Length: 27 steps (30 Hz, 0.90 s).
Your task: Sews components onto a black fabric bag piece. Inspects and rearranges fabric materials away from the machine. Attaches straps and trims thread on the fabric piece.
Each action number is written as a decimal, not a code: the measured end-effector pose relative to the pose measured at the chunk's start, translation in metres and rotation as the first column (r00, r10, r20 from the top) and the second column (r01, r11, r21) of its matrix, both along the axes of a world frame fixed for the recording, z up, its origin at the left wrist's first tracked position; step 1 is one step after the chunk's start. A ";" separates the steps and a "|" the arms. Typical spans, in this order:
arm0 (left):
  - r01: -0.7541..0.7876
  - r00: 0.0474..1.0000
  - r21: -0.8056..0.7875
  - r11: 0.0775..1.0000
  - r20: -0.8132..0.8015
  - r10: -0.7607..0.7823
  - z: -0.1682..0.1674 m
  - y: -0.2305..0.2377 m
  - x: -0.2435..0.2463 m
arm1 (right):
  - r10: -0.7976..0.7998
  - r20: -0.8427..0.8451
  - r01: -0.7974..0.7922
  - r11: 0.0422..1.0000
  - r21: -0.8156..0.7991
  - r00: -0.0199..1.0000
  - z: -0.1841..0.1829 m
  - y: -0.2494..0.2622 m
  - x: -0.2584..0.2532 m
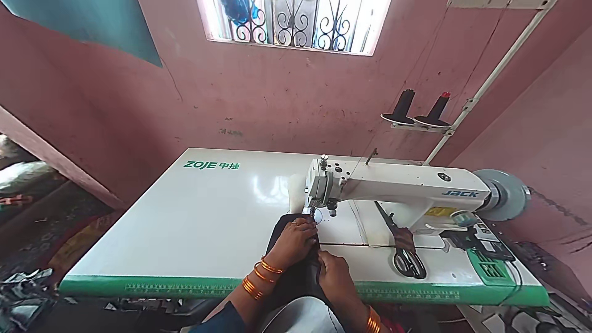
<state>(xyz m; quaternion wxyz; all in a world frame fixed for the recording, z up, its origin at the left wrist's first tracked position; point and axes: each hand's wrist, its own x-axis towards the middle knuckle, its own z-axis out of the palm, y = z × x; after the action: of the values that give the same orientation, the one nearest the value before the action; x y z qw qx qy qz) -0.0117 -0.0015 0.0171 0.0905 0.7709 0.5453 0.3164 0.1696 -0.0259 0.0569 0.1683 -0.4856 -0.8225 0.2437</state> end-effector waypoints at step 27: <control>-0.016 0.994 -0.359 0.933 0.091 0.052 0.046 0.048 -0.026 | -0.172 -0.174 0.086 0.906 -0.414 0.970 0.013 0.096 -0.037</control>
<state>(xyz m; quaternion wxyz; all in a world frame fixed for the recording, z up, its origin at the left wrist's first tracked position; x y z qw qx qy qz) -0.0373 0.0468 0.0629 0.2506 0.7153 0.6020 0.2512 0.1323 0.0698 0.0700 0.1648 -0.5354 -0.6985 0.4452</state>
